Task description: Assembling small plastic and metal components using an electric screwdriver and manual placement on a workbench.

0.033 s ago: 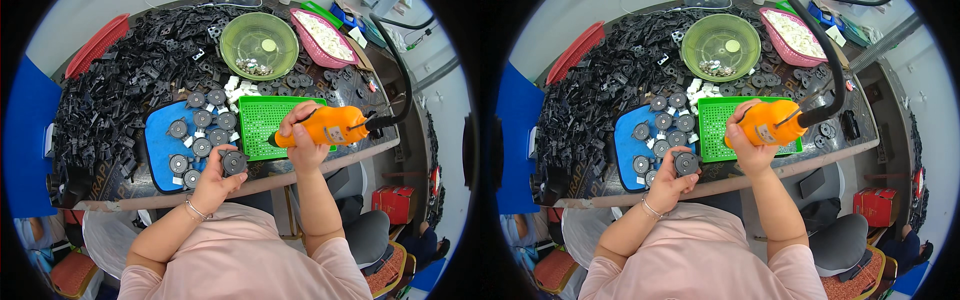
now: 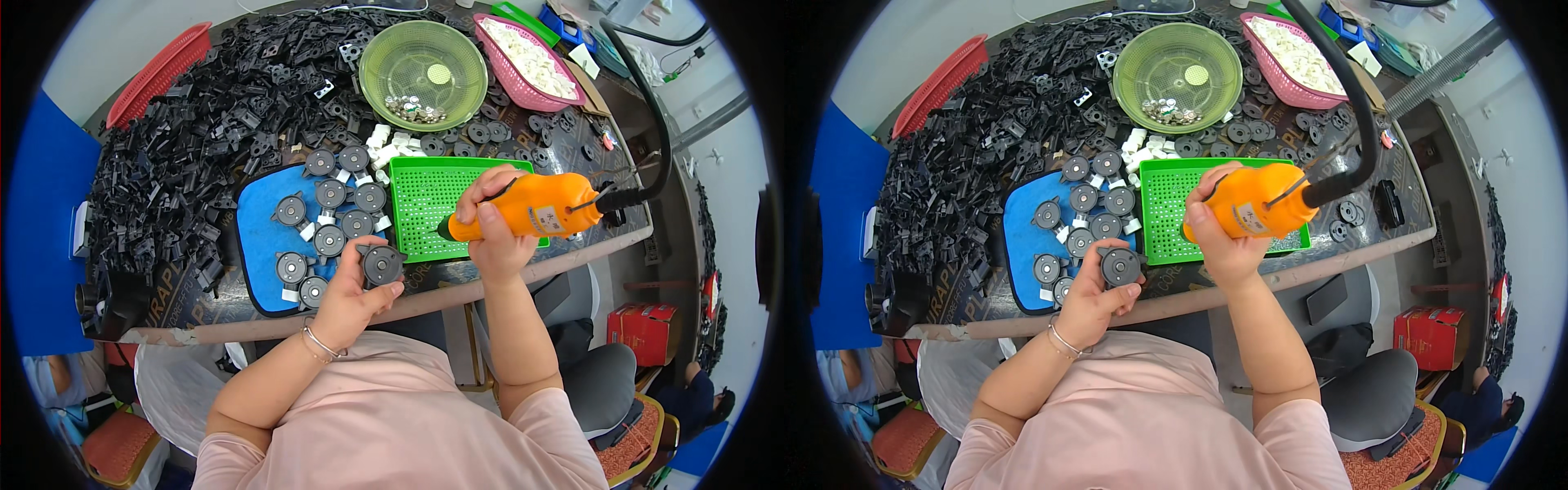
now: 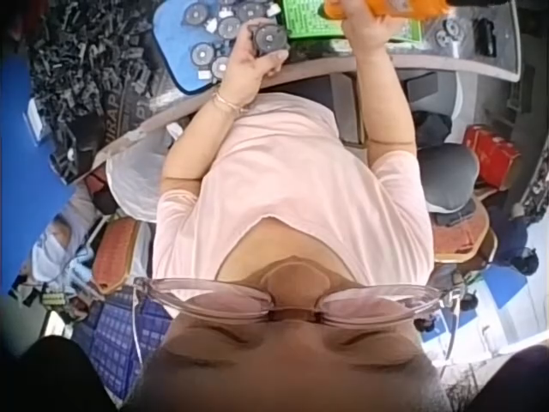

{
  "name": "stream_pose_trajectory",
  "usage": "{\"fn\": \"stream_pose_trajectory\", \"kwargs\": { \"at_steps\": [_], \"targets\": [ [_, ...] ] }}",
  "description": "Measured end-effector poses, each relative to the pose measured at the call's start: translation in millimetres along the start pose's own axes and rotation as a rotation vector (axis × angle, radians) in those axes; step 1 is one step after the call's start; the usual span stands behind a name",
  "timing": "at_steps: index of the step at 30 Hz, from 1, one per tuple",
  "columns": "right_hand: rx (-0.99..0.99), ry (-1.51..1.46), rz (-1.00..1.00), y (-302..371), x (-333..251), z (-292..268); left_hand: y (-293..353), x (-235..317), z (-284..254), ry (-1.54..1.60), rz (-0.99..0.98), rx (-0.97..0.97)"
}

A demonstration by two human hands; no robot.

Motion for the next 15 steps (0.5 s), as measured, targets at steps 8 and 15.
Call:
{"fn": "stream_pose_trajectory", "kwargs": {
  "at_steps": [8, 15],
  "targets": [
    [0.034, -0.077, -0.048, -5.5, -21.9, -2.8, -1.5, 0.3, 0.3, 0.009, 0.002, 0.000],
    [-0.191, -0.324, -0.115, -7.0, -67.5, 27.3, -0.6, -0.5, -1.6, 0.002, 0.001, 0.028]
  ]
}}
Point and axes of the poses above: each hand's wrist, its own y-axis away from the middle knuckle, its own z-axis out of the palm, x = y × z, the point moved 3 cm from there along -y, towards the middle knuckle, and after that the axes turned 10 degrees about -x, right-handed, at the moved point
